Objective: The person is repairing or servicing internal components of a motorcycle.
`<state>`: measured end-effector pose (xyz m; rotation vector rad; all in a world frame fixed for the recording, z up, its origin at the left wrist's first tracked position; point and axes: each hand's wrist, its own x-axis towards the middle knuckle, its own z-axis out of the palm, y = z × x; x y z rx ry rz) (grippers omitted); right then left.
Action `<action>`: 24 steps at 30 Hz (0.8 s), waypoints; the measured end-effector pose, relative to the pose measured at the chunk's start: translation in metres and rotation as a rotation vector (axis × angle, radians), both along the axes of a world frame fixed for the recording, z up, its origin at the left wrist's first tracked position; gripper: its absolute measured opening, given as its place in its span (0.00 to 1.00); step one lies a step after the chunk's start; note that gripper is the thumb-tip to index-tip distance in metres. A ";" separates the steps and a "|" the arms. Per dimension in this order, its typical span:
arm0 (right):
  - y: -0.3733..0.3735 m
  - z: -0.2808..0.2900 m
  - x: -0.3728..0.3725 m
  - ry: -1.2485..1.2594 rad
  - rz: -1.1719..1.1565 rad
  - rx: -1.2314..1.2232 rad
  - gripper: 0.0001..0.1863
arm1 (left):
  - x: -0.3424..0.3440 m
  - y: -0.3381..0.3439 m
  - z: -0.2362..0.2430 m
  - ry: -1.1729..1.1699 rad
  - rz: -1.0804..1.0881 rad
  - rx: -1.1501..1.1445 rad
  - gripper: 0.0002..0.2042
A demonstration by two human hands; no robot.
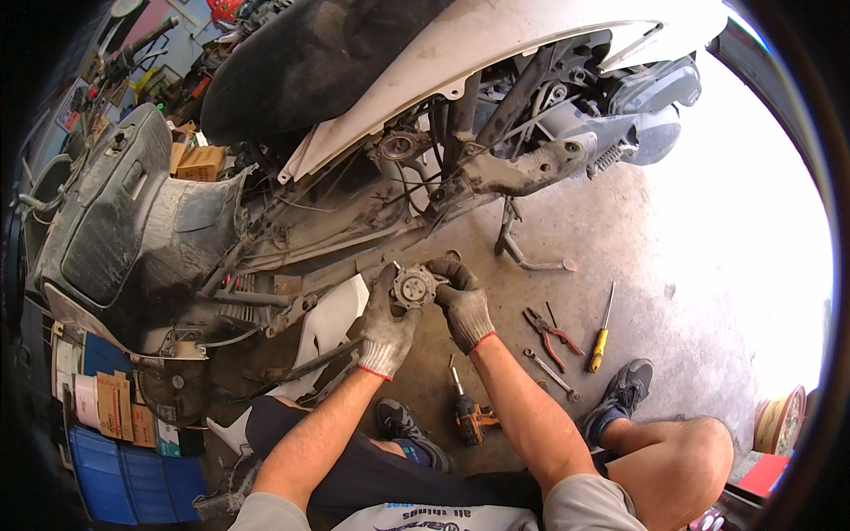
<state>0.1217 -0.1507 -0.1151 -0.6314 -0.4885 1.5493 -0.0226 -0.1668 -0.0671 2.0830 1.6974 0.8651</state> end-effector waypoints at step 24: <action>0.002 -0.005 0.002 0.070 0.095 -0.039 0.15 | 0.002 0.000 0.000 -0.001 0.009 -0.093 0.37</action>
